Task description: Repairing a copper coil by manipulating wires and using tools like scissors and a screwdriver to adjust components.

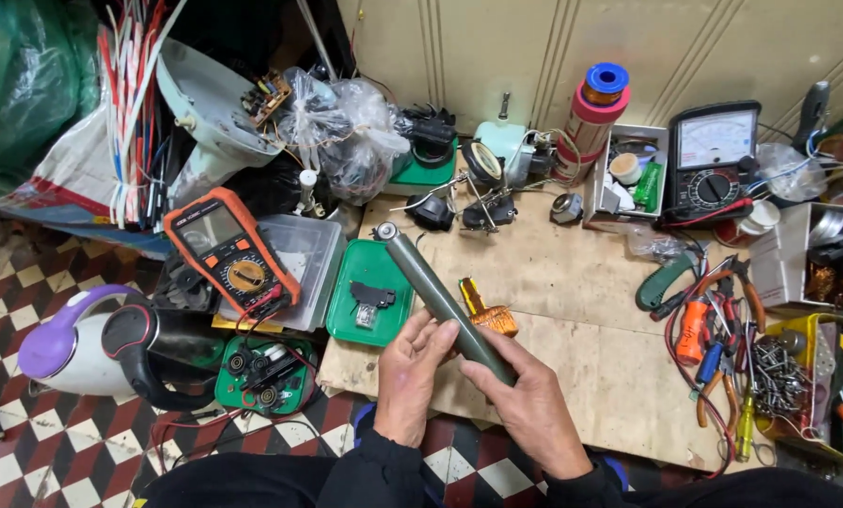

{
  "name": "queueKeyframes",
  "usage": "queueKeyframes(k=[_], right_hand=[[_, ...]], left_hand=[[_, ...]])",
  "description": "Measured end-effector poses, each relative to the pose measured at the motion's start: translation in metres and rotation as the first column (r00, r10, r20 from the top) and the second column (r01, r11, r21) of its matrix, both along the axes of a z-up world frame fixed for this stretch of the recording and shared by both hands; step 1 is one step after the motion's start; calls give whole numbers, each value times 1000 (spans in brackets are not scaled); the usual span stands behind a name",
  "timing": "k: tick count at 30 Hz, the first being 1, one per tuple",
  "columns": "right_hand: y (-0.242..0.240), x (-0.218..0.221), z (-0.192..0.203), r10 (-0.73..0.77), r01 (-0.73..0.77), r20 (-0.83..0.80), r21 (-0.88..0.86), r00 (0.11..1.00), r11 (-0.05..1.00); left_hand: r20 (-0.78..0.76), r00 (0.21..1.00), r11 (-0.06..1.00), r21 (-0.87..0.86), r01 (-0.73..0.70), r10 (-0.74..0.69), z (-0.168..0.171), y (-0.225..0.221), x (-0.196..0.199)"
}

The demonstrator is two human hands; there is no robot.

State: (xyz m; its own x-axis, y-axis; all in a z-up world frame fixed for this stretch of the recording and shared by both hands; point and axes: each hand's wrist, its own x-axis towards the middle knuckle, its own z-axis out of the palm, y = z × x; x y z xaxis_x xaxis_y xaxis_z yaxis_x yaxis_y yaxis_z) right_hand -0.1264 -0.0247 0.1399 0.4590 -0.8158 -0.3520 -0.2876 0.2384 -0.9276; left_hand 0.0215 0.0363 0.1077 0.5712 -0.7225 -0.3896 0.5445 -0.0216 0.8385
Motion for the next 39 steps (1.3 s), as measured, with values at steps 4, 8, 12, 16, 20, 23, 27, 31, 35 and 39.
queueKeyframes(k=[4, 8, 12, 16, 20, 23, 27, 31, 35, 39], right_hand=[[3, 3, -10, 92, -92, -4, -146, 996, 985], [3, 8, -2, -19, 11, 56, 139, 998, 990], [-2, 7, -7, -148, 10, 280, 440, 949, 898], [8, 8, -24, -109, 72, 177, 201, 978, 977], [15, 12, -16, 8, -23, -45, -335, 999, 942], [10, 11, -26, -39, 44, 46, -116, 998, 992], [9, 12, -17, -163, 134, 154, 185, 975, 974], [12, 11, -13, -141, 133, 85, 90, 986, 987], [13, 10, -12, 33, -39, -50, -110, 998, 993], [7, 5, -16, 7, -30, -114, -198, 993, 980]], left_hand=[[-106, 994, 998, -68, -6, -1, -3, 6, 5], [-100, 995, 994, -113, 4, -15, -1, 7, 7], [-62, 993, 975, -207, 83, -98, 8, 8, 4], [21, 999, 993, -117, 29, -26, 0, 6, 2], [-4, 1000, 999, -51, -15, 15, 0, 5, 2], [-25, 1000, 997, -71, 13, -15, -2, 6, 3], [-6, 999, 989, -139, 47, -49, -3, 6, 2], [-84, 996, 983, -182, -9, -7, -9, 6, 4], [-107, 992, 979, -185, -88, 69, -14, 7, 6], [-115, 985, 980, -134, -148, 133, -8, 6, 7]])
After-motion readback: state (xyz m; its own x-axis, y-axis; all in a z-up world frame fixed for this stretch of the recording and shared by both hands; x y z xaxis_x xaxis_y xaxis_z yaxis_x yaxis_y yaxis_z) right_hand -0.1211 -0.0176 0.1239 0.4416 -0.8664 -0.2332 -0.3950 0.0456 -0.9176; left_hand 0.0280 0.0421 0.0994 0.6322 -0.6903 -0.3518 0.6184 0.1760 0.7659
